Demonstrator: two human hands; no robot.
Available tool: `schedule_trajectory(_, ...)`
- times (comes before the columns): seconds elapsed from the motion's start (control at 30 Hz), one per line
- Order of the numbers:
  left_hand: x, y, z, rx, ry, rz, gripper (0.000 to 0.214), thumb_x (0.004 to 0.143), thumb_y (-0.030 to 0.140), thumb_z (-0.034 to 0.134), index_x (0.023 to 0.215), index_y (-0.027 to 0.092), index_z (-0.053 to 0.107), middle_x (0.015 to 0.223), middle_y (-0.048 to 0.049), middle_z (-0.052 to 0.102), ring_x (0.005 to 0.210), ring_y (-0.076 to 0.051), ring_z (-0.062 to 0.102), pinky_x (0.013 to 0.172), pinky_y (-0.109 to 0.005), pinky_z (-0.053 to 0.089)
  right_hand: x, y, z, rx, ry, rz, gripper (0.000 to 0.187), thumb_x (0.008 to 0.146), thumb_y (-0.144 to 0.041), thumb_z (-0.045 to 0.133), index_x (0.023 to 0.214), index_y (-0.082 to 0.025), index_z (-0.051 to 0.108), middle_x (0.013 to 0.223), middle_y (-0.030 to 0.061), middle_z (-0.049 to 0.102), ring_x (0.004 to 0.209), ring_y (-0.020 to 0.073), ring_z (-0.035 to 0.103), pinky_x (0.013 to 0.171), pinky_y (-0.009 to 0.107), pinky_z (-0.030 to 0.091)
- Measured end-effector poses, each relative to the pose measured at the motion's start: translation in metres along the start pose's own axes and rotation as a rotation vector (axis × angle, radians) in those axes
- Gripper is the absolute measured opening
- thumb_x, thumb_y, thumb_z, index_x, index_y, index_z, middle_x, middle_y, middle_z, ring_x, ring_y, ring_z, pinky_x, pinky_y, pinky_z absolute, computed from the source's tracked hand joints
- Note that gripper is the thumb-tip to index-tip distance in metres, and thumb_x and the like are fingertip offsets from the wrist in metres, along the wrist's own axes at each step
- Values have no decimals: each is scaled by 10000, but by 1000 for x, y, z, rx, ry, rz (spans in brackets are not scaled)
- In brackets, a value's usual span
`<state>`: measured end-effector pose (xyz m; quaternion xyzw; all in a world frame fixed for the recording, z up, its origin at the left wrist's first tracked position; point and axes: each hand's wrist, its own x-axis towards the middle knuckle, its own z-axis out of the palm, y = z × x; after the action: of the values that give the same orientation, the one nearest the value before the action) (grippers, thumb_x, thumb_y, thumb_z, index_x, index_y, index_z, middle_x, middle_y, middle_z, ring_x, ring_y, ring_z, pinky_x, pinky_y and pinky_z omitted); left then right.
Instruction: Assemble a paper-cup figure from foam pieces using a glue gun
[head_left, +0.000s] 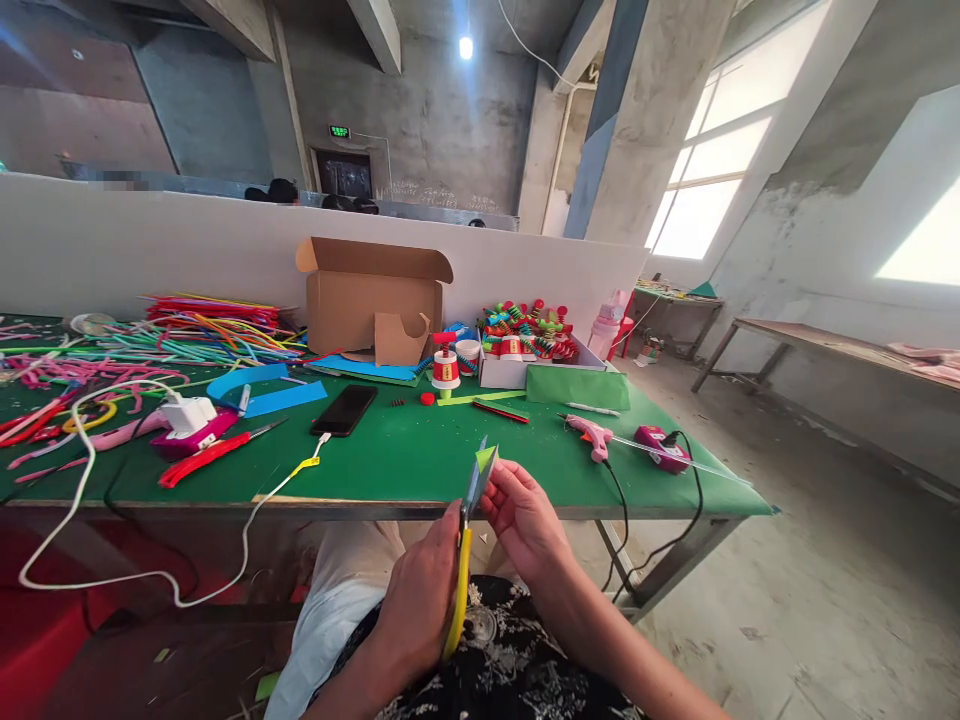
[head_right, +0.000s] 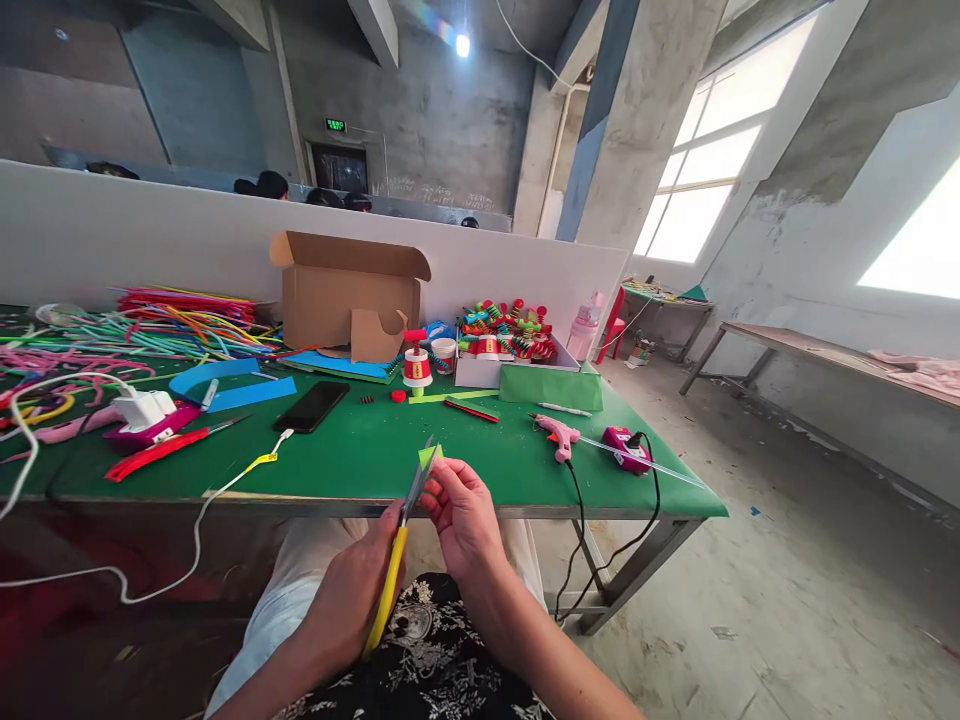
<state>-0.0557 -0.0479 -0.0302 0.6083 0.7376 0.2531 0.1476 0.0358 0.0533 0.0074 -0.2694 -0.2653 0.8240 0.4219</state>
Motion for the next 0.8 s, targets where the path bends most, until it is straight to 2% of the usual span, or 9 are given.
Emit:
schedule_trajectory(0.13, 0, 5, -3, -49, -38, -47, 620, 847, 164, 355, 1450, 25, 315, 998, -173, 688, 943, -270, 676, 864, -391, 523, 0, 0, -1, -8, -4, 11, 427, 404, -291, 970, 681, -148, 678, 597, -40, 650, 511, 53, 567, 497, 144, 496)
schedule_trajectory(0.27, 0, 2, 0, -44, -27, -47, 616, 849, 182, 338, 1440, 5, 327, 1033, -201, 681, 921, -284, 677, 869, -420, 522, -1, 0, -1, -13, -4, 12, 435, 397, -296, 971, 677, -147, 674, 589, -40, 644, 505, 53, 564, 493, 144, 495)
schedule_trajectory(0.53, -1, 0, 2, -88, 33, -48, 583, 857, 193, 363, 1423, 57, 376, 949, -157, 702, 827, -270, 680, 791, -404, 542, -3, -2, -1, -16, 2, 20, 411, 424, -274, 966, 658, -149, 652, 554, -45, 615, 502, 57, 554, 478, 145, 479)
schedule_trajectory(0.8, -2, 3, -5, -65, -61, -65, 586, 872, 177, 366, 1445, 65, 314, 1018, -172, 682, 914, -264, 670, 844, -386, 517, -2, -2, -6, -38, -32, 7, 374, 491, -269, 947, 660, -152, 634, 571, -43, 597, 510, 61, 542, 485, 158, 467)
